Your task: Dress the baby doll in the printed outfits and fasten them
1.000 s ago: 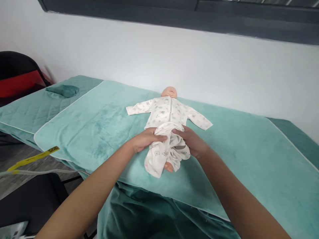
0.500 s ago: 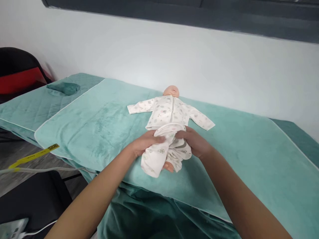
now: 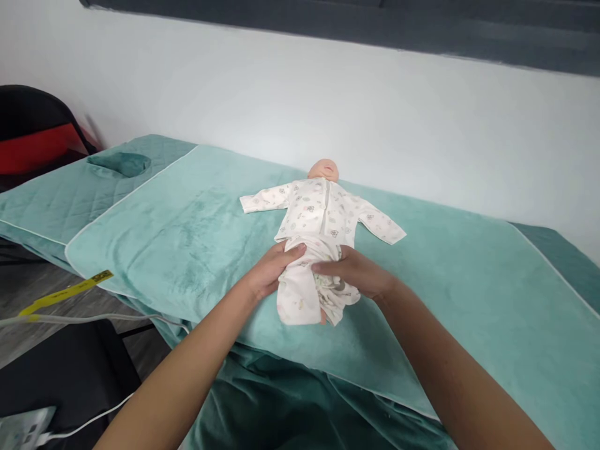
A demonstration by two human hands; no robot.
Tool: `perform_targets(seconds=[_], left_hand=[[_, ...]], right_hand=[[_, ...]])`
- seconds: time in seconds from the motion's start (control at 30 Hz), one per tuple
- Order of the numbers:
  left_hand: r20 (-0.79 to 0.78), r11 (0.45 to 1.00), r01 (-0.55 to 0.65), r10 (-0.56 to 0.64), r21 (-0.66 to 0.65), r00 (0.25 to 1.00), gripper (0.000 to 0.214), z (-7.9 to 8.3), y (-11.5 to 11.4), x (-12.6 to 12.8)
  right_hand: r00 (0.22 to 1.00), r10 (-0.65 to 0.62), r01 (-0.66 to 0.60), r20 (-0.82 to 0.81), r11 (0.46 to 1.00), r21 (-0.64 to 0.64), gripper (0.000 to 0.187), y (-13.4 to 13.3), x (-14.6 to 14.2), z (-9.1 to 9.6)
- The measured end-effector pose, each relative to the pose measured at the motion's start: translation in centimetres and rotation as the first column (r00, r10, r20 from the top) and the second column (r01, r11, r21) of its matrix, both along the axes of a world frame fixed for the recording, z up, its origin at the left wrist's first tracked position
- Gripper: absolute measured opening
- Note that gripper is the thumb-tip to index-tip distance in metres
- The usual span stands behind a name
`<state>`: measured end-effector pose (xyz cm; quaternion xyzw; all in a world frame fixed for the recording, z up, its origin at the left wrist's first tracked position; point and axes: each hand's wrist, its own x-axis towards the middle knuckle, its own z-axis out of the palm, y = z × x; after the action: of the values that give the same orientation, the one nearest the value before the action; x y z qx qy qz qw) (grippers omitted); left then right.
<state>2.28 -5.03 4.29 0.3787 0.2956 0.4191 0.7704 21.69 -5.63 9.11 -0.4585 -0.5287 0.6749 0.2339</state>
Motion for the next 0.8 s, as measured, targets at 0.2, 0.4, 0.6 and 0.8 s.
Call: perform_targets(seconds=[0.2,0.4,0.6,0.8], left_hand=[[-0.067,0.994,0.105,-0.102,0.042,0.993,0.043,0.3,0.0,-0.5],[0.017,0.968,-0.251,0.251,-0.019,0.968,0.047,-0.1,-2.6,0.6],[-0.116,0.804,-0.569,0.557,-0.172,0.823,0.050,0.2,-10.6,3.1],[-0.211,0.715,-0.662,0.627,-0.224,0.750,0.054,-1.7,-13.0,3.2]], right_hand=[[0.975,-0.129,0.130,-0.181,0.992,-0.010,0.046,-0.3,-0.7,-0.6],[0.966,0.155,-0.191,0.207,0.967,0.170,0.039,-0.4,-0.9,0.0],[0.834,0.094,-0.362,0.544,0.837,0.409,0.014,-0.5,-2.3,-0.6],[0.503,-0.008,-0.549,0.865,0.769,0.327,0.014,-1.6,-3.6,-0.6]])
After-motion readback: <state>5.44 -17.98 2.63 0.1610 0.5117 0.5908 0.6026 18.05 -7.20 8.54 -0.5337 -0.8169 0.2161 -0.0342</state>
